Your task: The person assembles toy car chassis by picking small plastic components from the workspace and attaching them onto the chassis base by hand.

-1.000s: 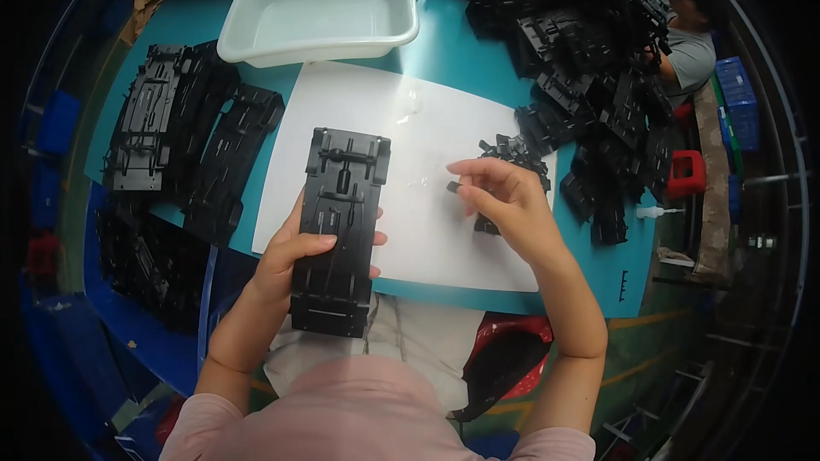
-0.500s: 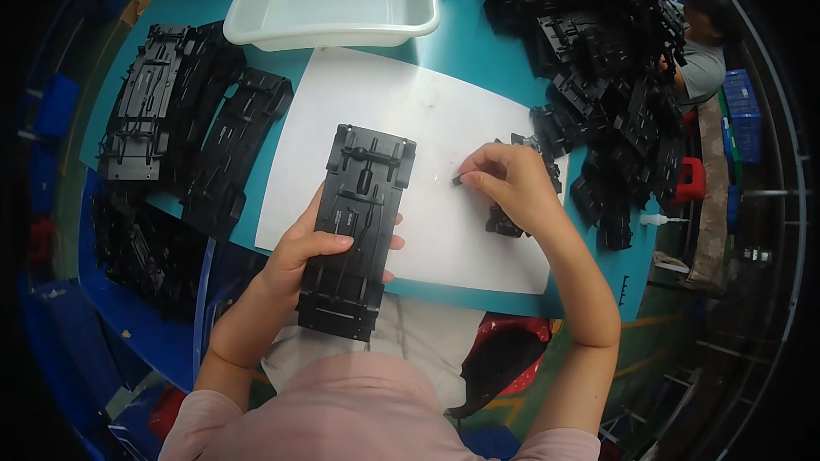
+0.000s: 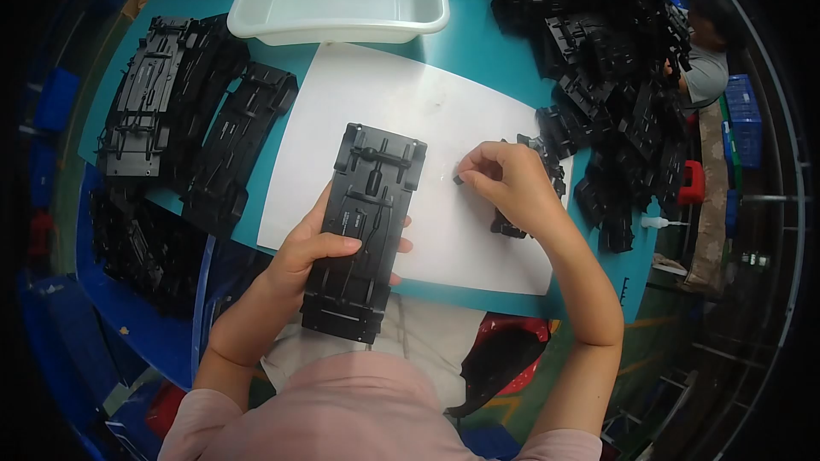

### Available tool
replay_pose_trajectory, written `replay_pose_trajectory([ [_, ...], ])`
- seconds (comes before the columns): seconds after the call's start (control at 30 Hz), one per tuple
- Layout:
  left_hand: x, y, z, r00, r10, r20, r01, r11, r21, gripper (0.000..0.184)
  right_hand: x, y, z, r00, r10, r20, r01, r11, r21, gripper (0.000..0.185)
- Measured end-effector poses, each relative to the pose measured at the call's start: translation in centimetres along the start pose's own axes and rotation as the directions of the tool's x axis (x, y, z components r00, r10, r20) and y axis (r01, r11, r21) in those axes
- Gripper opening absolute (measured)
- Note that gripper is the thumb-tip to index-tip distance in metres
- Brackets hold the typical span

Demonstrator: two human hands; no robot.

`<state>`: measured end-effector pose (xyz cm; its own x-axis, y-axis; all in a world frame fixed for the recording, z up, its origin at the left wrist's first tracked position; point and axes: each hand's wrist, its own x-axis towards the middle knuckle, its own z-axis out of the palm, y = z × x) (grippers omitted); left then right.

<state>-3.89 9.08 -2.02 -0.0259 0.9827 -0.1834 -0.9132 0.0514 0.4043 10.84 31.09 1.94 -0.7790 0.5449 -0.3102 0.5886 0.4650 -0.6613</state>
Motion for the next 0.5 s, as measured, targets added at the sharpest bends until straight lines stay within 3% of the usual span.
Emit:
replay_pose_trajectory([
  [0.5,0.10,-0.07,-0.06,1.000,0.000,0.006,0.001,1.000,-0.003,0.075,-0.47,-0.58,0.67,0.998,-0.049,-0.049,0.046,0.998,-0.053,0.009],
])
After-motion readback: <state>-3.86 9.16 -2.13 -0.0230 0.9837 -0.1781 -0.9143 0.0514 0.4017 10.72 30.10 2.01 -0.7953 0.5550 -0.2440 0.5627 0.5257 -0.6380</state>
